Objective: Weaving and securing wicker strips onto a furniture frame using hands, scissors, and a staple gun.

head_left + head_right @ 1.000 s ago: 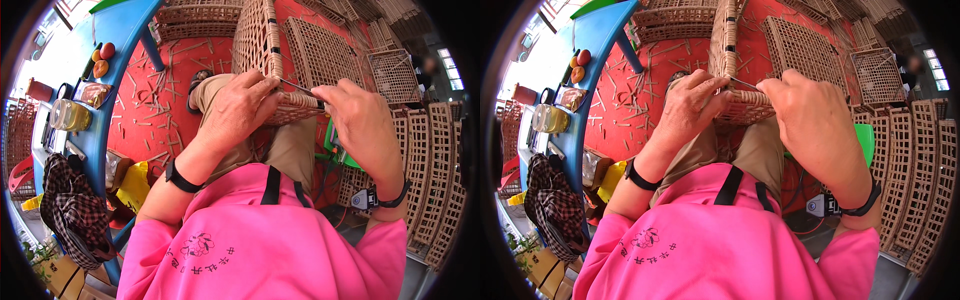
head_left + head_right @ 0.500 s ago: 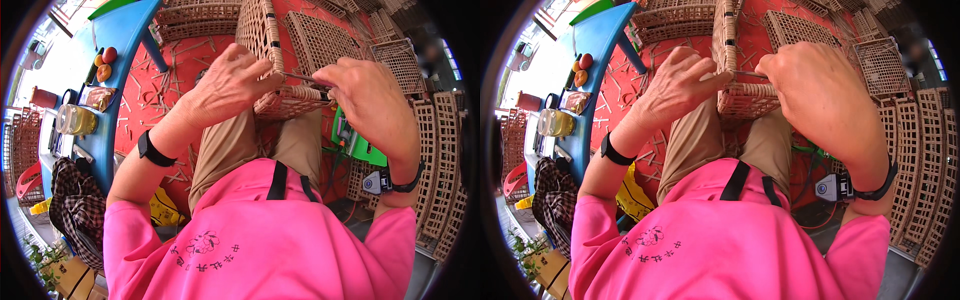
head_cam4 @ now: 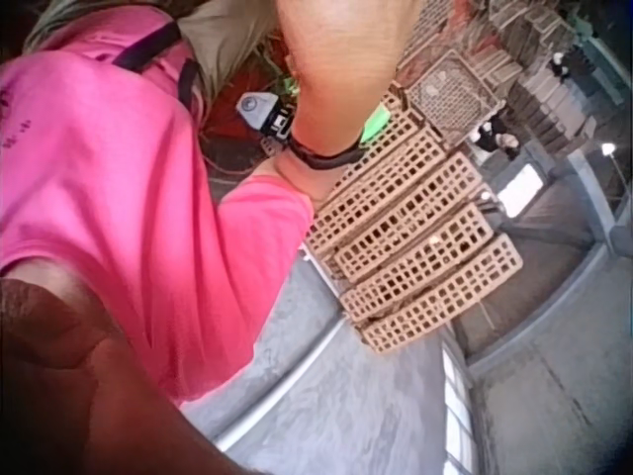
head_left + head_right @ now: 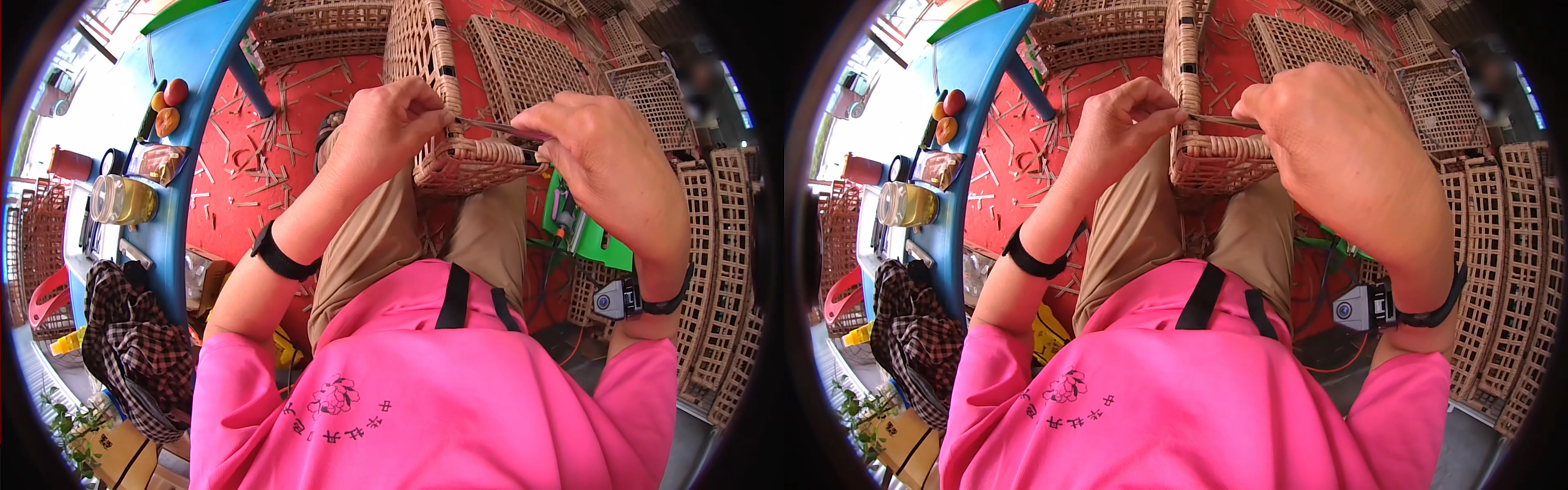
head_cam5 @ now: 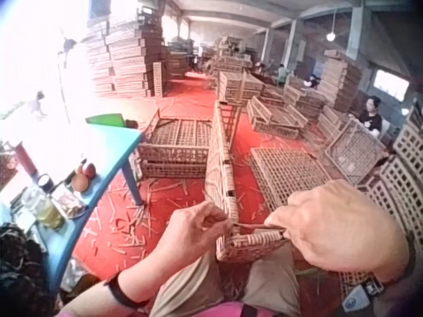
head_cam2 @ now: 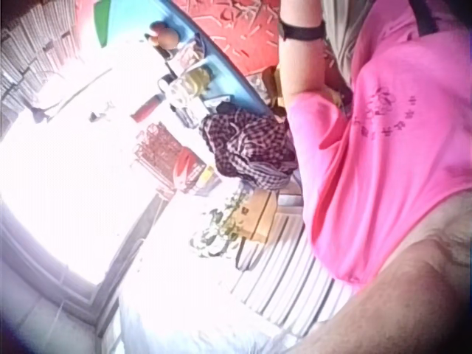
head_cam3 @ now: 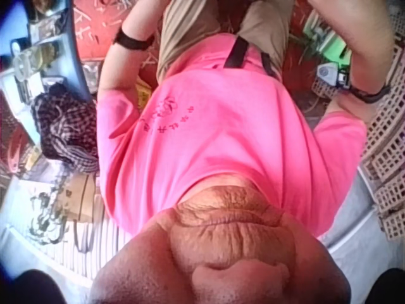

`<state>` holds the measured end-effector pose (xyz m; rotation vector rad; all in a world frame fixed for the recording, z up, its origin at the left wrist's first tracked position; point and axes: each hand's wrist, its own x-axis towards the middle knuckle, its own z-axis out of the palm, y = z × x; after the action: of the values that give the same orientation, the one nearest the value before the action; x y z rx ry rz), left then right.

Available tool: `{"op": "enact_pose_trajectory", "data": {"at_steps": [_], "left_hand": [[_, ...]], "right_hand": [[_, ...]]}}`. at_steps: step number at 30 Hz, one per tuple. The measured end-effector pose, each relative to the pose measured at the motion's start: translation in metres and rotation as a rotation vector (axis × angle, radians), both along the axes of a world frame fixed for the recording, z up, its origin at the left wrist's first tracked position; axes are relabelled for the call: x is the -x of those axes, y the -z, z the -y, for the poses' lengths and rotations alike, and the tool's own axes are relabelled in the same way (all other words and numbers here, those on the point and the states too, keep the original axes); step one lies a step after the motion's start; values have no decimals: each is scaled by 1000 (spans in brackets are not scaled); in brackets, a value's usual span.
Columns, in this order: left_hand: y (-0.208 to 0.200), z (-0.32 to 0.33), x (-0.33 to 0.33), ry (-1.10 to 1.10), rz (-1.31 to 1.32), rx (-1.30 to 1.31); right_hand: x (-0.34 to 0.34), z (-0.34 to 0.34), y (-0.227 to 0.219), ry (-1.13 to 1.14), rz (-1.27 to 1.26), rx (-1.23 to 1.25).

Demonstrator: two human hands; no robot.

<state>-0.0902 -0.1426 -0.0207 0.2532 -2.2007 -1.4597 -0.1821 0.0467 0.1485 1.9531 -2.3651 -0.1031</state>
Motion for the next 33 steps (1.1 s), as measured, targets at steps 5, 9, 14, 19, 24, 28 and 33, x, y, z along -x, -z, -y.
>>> {"op": "enact_pose_trajectory", "data": {"at_steps": [5, 9, 14, 19, 24, 28, 33], "left_hand": [[-18, 5, 0, 46, -12, 275], [-28, 6, 1, 72, 22, 451], [-41, 10, 13, 176, 155, 400], [-39, -4, 9, 93, 143, 698], [-37, -16, 5, 69, 41, 864], [-26, -18, 7, 5, 44, 743], [0, -4, 7, 56, -46, 86]], "right_hand": [[14, -6, 4, -18, 85, 21], [23, -6, 8, 66, 307, 26], [47, -1, -7, 200, 587, -46], [54, -1, 2, 27, 617, -24], [32, -20, 9, 72, 479, 83], [12, -40, 8, 36, 270, 104], [-5, -53, 32, 232, 514, 464]]}}
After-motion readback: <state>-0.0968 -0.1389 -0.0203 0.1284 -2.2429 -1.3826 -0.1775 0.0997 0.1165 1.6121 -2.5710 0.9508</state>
